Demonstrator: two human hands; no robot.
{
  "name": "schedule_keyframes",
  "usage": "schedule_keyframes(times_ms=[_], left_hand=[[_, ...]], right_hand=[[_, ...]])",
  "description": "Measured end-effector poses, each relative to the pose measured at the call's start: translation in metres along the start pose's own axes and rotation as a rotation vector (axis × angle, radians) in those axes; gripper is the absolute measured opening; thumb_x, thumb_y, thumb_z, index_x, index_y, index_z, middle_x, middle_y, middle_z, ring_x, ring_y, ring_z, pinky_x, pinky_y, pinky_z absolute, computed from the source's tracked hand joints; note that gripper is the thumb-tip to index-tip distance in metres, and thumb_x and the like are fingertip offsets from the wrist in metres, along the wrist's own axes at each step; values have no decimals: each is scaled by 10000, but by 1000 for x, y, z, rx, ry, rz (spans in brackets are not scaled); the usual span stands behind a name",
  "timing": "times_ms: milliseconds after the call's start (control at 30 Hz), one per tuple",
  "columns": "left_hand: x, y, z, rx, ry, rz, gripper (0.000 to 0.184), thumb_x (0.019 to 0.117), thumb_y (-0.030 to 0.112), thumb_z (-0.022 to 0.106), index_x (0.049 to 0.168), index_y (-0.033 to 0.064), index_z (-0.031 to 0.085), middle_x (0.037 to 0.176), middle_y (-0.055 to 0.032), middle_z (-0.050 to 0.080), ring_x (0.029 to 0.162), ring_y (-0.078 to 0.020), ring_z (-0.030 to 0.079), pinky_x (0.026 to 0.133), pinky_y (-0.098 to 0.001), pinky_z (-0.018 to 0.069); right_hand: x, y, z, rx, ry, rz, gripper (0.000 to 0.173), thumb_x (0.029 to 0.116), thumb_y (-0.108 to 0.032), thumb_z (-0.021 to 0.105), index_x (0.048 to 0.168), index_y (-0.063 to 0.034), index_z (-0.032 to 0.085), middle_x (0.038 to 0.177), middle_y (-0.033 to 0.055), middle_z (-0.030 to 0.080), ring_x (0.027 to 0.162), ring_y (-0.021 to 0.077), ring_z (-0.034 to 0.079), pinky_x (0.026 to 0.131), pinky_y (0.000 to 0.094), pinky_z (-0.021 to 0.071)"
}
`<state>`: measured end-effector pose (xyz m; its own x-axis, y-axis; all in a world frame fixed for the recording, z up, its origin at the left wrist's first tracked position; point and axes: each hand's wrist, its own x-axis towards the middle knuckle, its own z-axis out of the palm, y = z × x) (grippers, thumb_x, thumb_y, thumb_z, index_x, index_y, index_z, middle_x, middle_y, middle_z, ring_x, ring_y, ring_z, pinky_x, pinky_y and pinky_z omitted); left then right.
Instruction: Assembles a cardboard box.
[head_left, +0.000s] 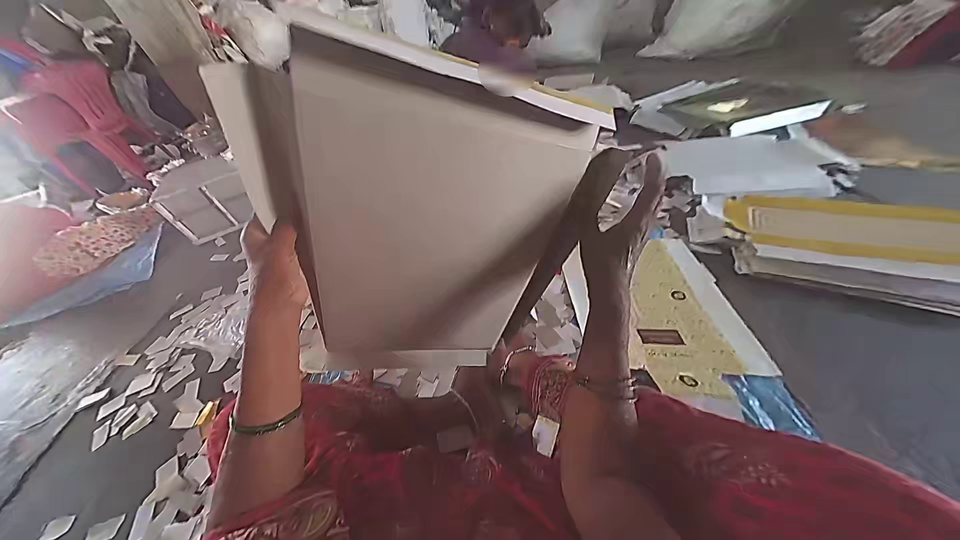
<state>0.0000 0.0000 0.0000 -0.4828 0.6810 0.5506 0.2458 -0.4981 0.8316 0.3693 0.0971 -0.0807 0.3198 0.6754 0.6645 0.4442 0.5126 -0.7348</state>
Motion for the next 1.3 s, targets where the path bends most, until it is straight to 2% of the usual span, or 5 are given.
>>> schedule_keyframes(times_ms=[133, 267, 533, 900, 1300], left_hand=[[7, -7, -3, -155, 118, -136, 260, 1068, 125, 433, 1320, 130, 494, 1116, 20, 659, 1021, -74, 661, 904, -317, 574], [8, -14, -5, -162, 149, -214, 258, 1087, 164, 413, 1331, 128, 490, 1098, 17, 650, 1000, -62, 657, 885, -287, 571], [32, -49, -49, -52, 86, -433, 380, 1027, 323, 602, 1339, 111, 555, 1138, -54, 690, 1010, -140, 689, 872, -364, 592], [26, -69, -70, -87, -136, -447, 273, 1092, 255, 457, 1281, 109, 590, 1011, -8, 698, 890, -95, 674, 792, -306, 583], [10, -45, -47, -156, -206, -521, 521, 1073, 554, 343, 1231, 168, 653, 1036, -24, 729, 912, -128, 698, 778, -353, 595]], right_hand=[[-3, 28, 19, 352, -163, 194, 717, 969, -421, 674, 1571, -207, 348, 1364, 45, 627, 1141, 143, 648, 953, 409, 558], [-3, 20, 38, 490, -221, 259, 332, 1020, -270, 590, 1286, -77, 546, 846, 18, 675, 701, 89, 650, 652, 311, 566], [-5, 4, 18, 818, -317, 442, 259, 1082, -221, 447, 950, -134, 653, 770, -35, 658, 695, 54, 637, 648, 256, 566], [-4, -1, 17, 750, -251, 499, 218, 1078, -281, 479, 999, -159, 641, 767, -64, 652, 677, 41, 630, 627, 263, 566], [-3, 24, 35, 602, -224, 453, 195, 1066, -277, 521, 1021, -139, 652, 763, -84, 641, 672, 17, 627, 632, 228, 561]])
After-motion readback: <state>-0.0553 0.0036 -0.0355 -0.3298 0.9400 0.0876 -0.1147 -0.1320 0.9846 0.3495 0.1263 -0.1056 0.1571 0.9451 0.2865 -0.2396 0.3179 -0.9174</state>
